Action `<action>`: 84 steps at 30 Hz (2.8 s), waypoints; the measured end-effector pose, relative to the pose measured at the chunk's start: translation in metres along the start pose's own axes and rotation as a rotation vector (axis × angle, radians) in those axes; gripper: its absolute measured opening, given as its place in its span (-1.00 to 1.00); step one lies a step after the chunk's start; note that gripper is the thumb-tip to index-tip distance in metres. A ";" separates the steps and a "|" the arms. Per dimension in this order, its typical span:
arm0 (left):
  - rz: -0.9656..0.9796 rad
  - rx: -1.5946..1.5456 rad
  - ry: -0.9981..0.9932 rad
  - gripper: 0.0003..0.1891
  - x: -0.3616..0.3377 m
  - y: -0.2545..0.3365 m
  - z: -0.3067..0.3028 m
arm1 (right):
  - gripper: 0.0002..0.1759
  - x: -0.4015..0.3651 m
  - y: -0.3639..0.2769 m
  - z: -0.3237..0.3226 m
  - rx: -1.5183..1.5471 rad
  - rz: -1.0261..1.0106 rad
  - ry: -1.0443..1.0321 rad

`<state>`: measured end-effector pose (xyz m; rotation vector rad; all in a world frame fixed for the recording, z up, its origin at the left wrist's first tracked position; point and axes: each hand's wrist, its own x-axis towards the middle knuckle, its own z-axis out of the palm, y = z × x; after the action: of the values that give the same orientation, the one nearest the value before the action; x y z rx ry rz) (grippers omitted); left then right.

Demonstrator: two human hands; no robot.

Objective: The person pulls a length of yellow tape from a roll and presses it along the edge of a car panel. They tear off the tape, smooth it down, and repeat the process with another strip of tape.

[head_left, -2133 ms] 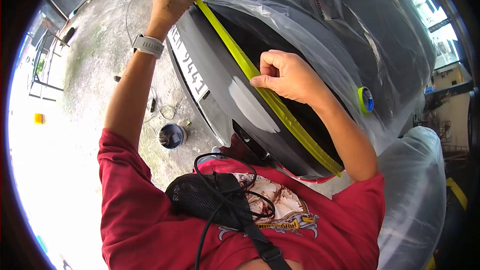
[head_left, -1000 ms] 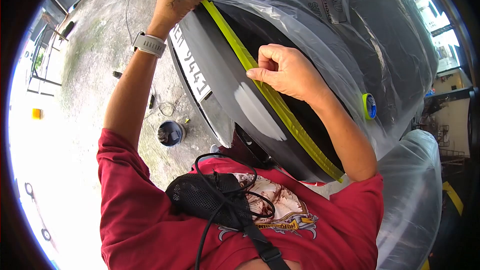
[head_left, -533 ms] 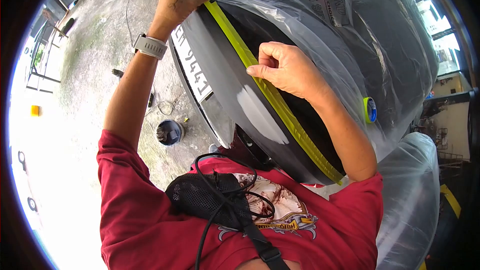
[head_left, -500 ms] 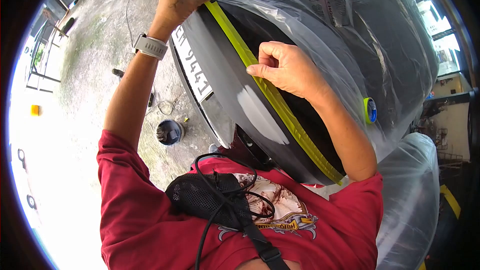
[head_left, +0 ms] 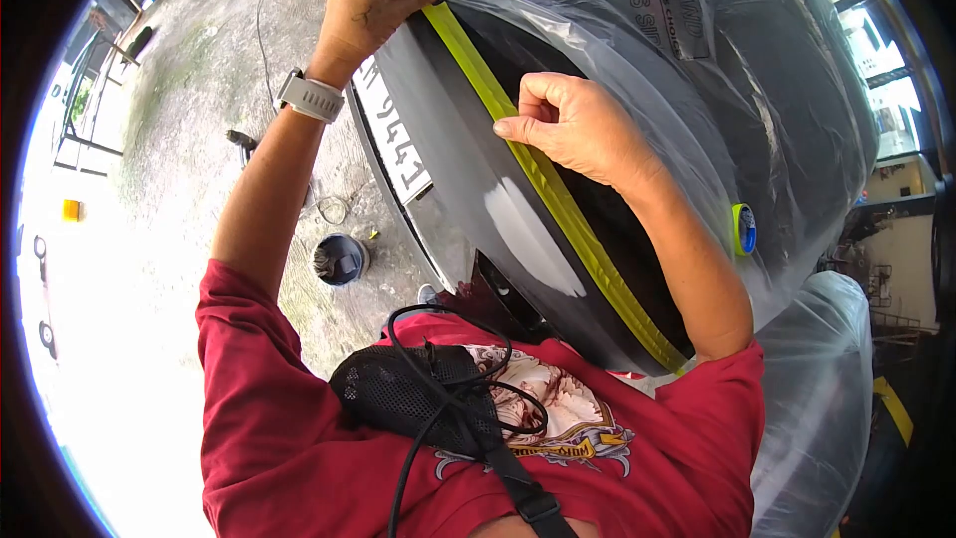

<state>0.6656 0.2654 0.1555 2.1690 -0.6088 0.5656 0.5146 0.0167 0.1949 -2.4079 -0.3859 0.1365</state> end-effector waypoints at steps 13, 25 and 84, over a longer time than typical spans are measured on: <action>0.065 0.034 0.023 -0.68 -0.002 -0.006 0.003 | -0.59 0.001 -0.003 0.001 0.010 0.013 -0.010; 0.105 -0.034 0.068 -0.67 0.002 -0.015 0.007 | -0.56 0.025 -0.002 0.003 -0.024 0.031 -0.012; 0.484 0.183 0.110 -0.70 -0.073 0.032 0.008 | -0.40 0.002 0.030 0.021 -0.270 -0.387 0.422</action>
<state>0.5905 0.2579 0.1275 2.1416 -1.0669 1.0244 0.5191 0.0087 0.1598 -2.4818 -0.6913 -0.6201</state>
